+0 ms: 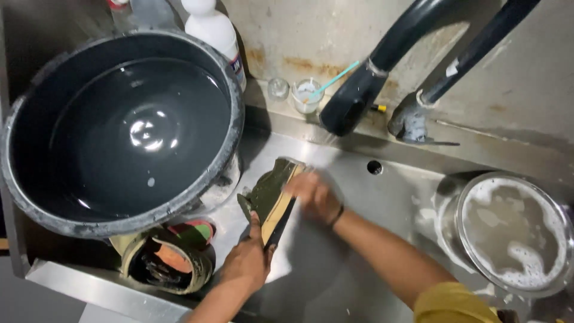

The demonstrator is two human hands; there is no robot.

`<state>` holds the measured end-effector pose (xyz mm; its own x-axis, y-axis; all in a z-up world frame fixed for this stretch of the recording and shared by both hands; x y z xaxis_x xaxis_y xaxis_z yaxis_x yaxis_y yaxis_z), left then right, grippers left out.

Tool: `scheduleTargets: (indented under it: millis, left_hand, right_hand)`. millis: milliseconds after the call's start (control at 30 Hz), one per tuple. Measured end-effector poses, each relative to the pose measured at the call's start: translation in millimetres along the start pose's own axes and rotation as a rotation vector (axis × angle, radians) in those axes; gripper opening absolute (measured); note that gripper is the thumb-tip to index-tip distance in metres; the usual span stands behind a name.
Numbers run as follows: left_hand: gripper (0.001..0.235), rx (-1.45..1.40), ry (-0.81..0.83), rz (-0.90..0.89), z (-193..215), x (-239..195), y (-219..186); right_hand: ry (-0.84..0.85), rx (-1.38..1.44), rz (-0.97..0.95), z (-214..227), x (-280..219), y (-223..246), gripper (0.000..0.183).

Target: The person scrubs a shoe in a sink using a sponge, an orange brush, and a steel wool pad under running water. They clean the sole and sides of the shoe, rinsing it periodically.

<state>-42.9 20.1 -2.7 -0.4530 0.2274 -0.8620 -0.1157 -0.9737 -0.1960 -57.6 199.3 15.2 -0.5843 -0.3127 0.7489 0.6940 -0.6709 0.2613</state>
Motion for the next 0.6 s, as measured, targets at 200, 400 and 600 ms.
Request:
scheduleTargets:
  millis: [200, 400, 600]
  left_hand:
    - [0.084, -0.014, 0.017, 0.006, 10, -12, -7]
    - [0.084, -0.012, -0.021, 0.003, 4, -9, 2]
    - [0.085, 0.019, 0.008, 0.019, 2, -11, -6]
  right_hand:
    - [-0.041, -0.096, -0.183, 1, -11, -48, 0.024]
    - [-0.06, -0.14, -0.411, -9, -30, -82, 0.05]
    - [-0.142, -0.042, -0.278, 15, -27, -84, 0.046]
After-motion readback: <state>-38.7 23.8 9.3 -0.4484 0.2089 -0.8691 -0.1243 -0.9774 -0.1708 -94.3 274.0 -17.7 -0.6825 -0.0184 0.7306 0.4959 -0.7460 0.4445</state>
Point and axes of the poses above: each hand's wrist, its own x-axis towards the middle knuckle, its own z-axis out of the back of the hand, y = z × x, the point moved 10 cm from there along x, towards the middle knuckle, and after that the axes turned 8 degrees about y, right-handed, at the moved point
